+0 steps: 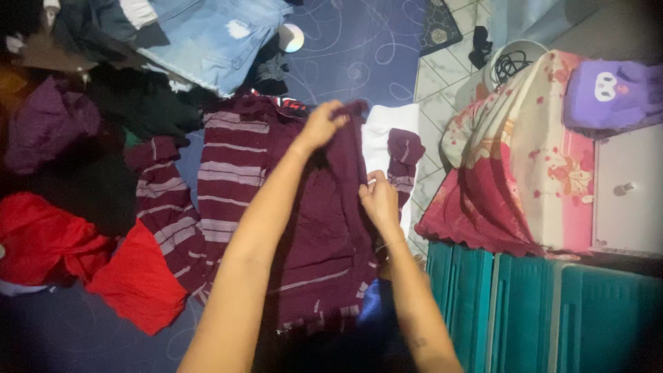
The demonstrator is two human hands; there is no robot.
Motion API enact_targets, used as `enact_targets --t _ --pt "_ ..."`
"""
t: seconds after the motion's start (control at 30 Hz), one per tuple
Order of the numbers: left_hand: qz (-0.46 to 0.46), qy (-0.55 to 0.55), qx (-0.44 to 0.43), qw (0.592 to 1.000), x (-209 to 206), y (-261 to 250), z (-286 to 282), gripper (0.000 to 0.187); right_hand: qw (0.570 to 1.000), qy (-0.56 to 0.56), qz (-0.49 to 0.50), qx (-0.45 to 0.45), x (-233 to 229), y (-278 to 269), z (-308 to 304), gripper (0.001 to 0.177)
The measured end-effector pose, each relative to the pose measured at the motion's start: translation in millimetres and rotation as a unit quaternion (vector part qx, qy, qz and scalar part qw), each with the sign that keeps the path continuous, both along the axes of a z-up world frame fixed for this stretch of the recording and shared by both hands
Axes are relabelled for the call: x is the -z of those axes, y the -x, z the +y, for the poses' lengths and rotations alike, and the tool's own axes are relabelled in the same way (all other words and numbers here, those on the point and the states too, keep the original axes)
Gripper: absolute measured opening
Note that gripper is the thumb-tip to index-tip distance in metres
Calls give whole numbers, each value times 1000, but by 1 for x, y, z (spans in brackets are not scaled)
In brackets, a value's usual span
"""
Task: The person folds several items of clothing including a red t-shirt, a blue and red patterned shirt, a white polo shirt, another red t-shirt, a purple striped shirt, and a purple patterned top by hand on a bed.
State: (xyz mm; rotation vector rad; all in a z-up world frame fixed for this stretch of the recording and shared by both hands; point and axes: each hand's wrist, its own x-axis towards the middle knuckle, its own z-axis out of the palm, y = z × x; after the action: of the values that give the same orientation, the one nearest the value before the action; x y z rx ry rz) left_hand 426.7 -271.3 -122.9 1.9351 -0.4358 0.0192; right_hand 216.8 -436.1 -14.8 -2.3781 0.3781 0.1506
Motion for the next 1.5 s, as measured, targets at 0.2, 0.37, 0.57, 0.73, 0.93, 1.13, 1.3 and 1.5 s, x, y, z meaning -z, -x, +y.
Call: enact_targets --t 0.2,0.37,0.57,0.73,0.93,1.13,1.3,1.5 --pt "161 199 -9 967 18 -24 41 40 902 -375 -61 -206 -34 -3 106 23" --pt "54 109 -200 972 -45 25 100 47 980 -126 -132 -78 -48 31 88 35" --pt "-206 -269 -158 927 -85 145 52 86 968 101 66 -219 -2 139 65 64" --pt "-48 -163 -218 961 -37 97 70 14 956 124 136 -228 30 190 99 79" --pt "101 -19 -200 974 -57 25 129 24 975 -40 23 -215 -14 210 158 55" --pt "-188 -199 -265 925 -89 131 117 67 962 47 -142 -231 -30 139 102 37" --pt "-257 -248 42 933 -109 375 54 58 969 4 -201 146 40 35 -64 43" --pt "43 -145 87 985 -39 451 93 37 971 -66 -177 144 100 -23 -86 58"
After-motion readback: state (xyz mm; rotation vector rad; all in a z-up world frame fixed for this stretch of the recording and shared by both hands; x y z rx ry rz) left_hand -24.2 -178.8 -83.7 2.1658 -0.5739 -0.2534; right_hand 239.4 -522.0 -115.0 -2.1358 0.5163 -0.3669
